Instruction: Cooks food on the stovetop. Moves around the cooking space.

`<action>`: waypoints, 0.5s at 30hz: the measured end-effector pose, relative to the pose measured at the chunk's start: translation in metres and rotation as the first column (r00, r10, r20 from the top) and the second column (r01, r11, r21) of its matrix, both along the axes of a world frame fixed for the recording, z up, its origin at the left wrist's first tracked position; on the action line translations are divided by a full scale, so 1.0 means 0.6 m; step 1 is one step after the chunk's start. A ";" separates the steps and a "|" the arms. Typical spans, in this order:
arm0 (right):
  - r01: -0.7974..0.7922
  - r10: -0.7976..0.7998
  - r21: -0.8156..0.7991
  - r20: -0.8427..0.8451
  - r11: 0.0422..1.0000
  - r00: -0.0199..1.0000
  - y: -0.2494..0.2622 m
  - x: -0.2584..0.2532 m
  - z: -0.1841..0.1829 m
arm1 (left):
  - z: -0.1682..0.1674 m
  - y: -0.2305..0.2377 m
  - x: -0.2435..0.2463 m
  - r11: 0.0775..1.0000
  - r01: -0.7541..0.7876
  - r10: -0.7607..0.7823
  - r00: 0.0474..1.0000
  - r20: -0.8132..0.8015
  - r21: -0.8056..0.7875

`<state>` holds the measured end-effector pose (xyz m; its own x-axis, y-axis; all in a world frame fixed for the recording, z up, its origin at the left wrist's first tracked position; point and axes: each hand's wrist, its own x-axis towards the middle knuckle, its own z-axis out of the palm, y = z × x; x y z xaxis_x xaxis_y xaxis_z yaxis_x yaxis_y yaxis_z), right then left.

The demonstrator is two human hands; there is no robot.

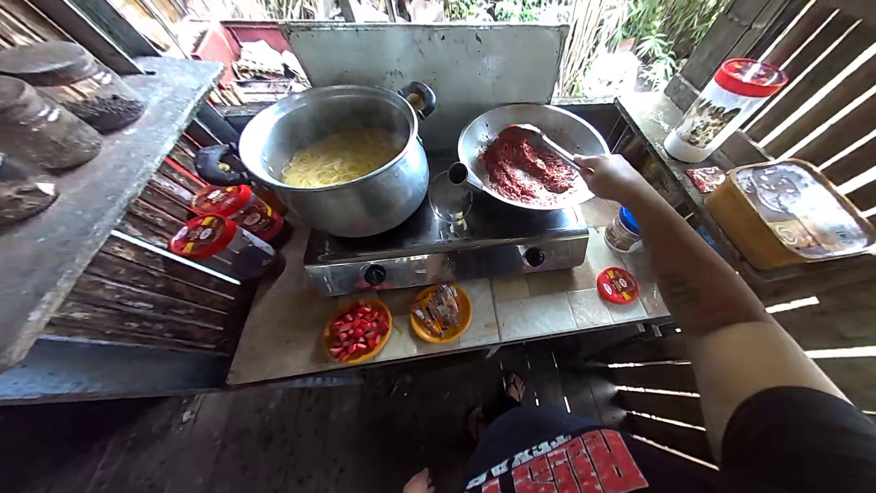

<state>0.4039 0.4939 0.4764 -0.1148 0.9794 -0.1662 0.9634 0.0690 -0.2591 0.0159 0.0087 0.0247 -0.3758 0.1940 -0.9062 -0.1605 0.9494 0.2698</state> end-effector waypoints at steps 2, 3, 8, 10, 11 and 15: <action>0.015 -0.015 0.019 -0.008 1.000 1.000 0.033 -0.010 -0.034 | -0.019 -0.004 0.002 1.000 0.004 -0.004 1.000 0.004 -0.001; 0.013 -0.013 0.011 0.008 1.000 1.000 0.037 -0.018 -0.044 | -0.042 -0.012 0.000 1.000 0.006 -0.006 1.000 0.010 -0.011; -0.049 0.075 -0.133 0.199 0.990 0.977 -0.075 -0.001 0.037 | -0.073 -0.041 -0.014 0.991 0.111 -0.111 0.994 0.002 -0.079; 0.112 -0.031 -0.309 0.255 0.944 0.967 -0.141 -0.007 0.126 | -0.050 -0.032 -0.015 0.996 0.051 -0.052 0.999 -0.010 -0.071; 0.094 -0.042 -0.213 0.240 0.973 0.970 -0.170 0.026 0.124 | -0.038 -0.029 -0.016 0.998 0.002 -0.002 1.000 -0.007 -0.060; -0.087 0.093 -0.035 0.270 0.996 0.958 -0.194 0.160 0.047 | -0.018 -0.004 -0.032 0.998 -0.047 0.046 0.999 -0.009 -0.047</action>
<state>0.4997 0.3776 0.5047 -0.1496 0.9628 -0.2252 0.9878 0.1554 0.0084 -0.0033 0.0061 0.0139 -0.3904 0.1331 -0.9110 -0.2029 0.9527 0.2261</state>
